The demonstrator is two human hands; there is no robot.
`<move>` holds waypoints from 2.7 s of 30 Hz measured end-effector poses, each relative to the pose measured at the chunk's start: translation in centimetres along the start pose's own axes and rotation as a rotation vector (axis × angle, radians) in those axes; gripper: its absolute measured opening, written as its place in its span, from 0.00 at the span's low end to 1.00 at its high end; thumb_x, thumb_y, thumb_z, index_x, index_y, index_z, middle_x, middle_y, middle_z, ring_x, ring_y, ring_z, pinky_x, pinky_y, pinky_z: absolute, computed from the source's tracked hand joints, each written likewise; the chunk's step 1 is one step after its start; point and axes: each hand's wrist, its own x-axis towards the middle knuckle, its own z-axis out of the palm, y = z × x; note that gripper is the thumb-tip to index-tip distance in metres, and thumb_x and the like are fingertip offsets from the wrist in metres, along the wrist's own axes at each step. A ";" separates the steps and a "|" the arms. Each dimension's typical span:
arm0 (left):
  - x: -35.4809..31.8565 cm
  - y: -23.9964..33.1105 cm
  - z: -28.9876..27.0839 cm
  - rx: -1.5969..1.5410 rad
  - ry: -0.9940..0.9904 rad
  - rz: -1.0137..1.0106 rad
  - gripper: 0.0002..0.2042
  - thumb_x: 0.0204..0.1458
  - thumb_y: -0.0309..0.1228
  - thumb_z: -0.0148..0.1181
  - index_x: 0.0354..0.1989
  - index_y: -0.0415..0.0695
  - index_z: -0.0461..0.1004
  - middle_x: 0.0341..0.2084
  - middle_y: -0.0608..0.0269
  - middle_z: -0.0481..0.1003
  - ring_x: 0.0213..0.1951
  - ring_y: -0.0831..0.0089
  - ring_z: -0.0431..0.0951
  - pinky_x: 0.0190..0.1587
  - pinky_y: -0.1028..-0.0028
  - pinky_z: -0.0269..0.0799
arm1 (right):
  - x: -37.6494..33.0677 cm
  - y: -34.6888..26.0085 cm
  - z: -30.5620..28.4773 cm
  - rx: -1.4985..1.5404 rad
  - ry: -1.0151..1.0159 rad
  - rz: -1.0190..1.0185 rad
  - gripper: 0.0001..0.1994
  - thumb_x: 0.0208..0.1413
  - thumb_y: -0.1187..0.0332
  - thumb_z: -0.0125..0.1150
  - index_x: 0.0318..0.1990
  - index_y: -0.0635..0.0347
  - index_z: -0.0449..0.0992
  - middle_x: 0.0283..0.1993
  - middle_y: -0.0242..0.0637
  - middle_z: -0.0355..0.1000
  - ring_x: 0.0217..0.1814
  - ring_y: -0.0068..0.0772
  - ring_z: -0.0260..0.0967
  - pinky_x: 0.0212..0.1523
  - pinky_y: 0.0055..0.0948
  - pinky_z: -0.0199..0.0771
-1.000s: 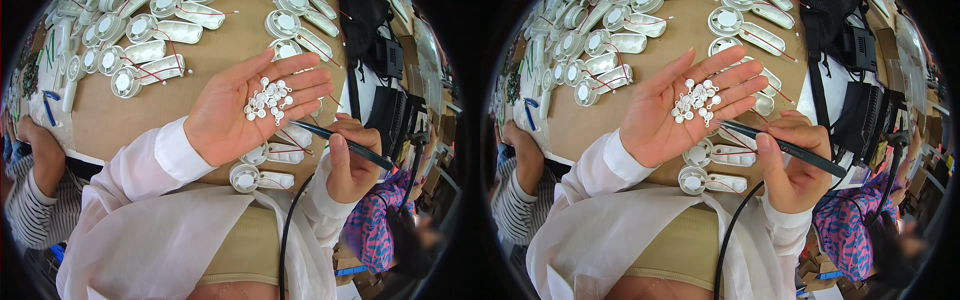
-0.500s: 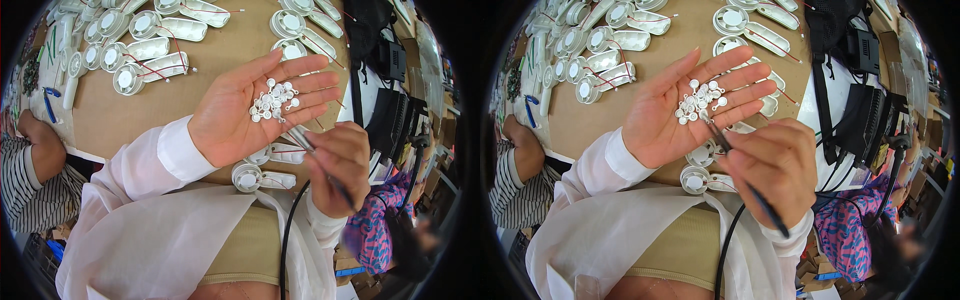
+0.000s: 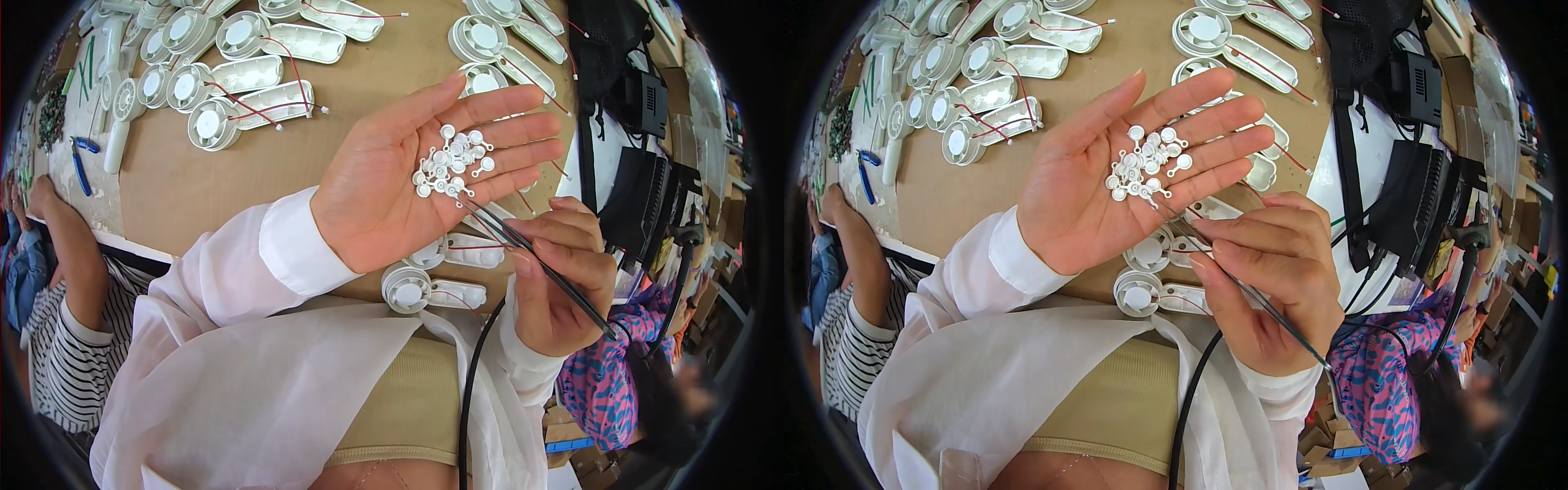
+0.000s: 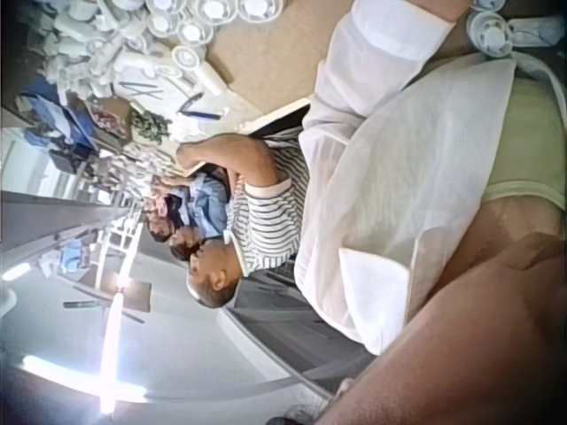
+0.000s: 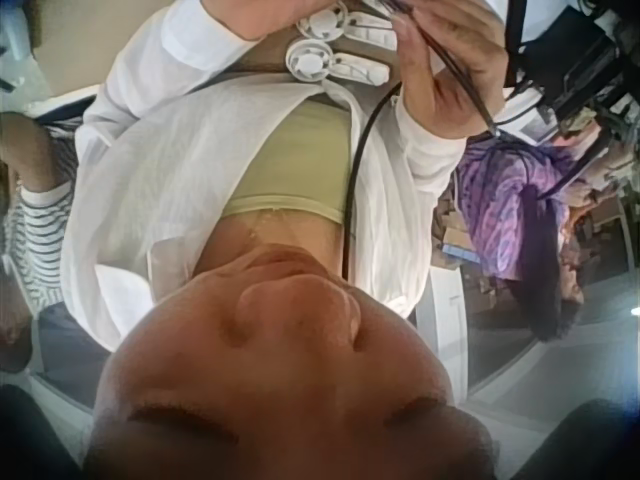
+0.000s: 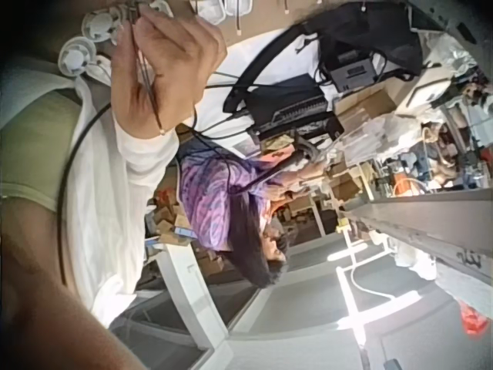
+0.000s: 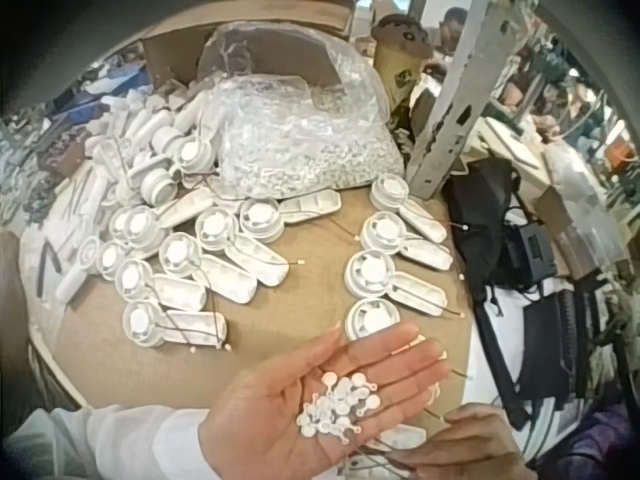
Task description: Soldering electrical wires onto white plastic components at a workbench.
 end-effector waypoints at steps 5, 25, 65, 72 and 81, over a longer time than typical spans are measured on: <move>0.0 0.0 0.1 0.005 0.010 0.002 0.24 0.69 0.40 0.42 0.62 0.29 0.68 0.58 0.41 0.72 0.63 0.52 0.70 0.70 0.61 0.62 | 0.1 -0.1 -0.2 -0.060 -0.052 -0.013 0.12 0.46 0.82 0.62 0.38 0.59 0.71 0.35 0.50 0.80 0.38 0.41 0.74 0.59 0.50 0.66; 0.1 0.1 0.1 0.006 0.024 0.016 0.25 0.69 0.40 0.43 0.61 0.29 0.68 0.58 0.41 0.72 0.64 0.53 0.70 0.70 0.61 0.61 | 0.0 -0.9 0.0 -0.187 -0.050 -0.057 0.14 0.46 0.83 0.64 0.39 0.58 0.72 0.36 0.45 0.80 0.39 0.39 0.75 0.59 0.53 0.65; -9.0 -2.5 -2.3 2.711 -0.577 0.392 0.14 0.53 0.27 0.64 0.49 0.41 0.79 0.18 0.70 0.68 0.17 0.75 0.61 0.21 0.76 0.59 | -12.3 2.4 -3.2 0.351 0.193 0.532 0.10 0.49 0.83 0.68 0.39 0.67 0.77 0.41 0.45 0.78 0.43 0.38 0.74 0.50 0.32 0.74; -8.8 -3.1 -2.3 2.800 -0.570 0.279 0.19 0.51 0.28 0.67 0.53 0.39 0.77 0.18 0.69 0.69 0.17 0.74 0.63 0.21 0.75 0.60 | -12.6 2.6 -2.9 0.211 0.126 0.306 0.12 0.44 0.84 0.70 0.37 0.66 0.78 0.38 0.44 0.80 0.42 0.41 0.74 0.54 0.42 0.76; -8.6 -3.0 -2.9 2.791 -0.530 0.265 0.16 0.52 0.31 0.65 0.50 0.41 0.77 0.17 0.71 0.67 0.15 0.76 0.64 0.20 0.75 0.61 | -12.3 2.5 -2.7 0.119 0.104 0.260 0.10 0.42 0.83 0.72 0.34 0.65 0.79 0.37 0.44 0.80 0.41 0.42 0.75 0.53 0.43 0.76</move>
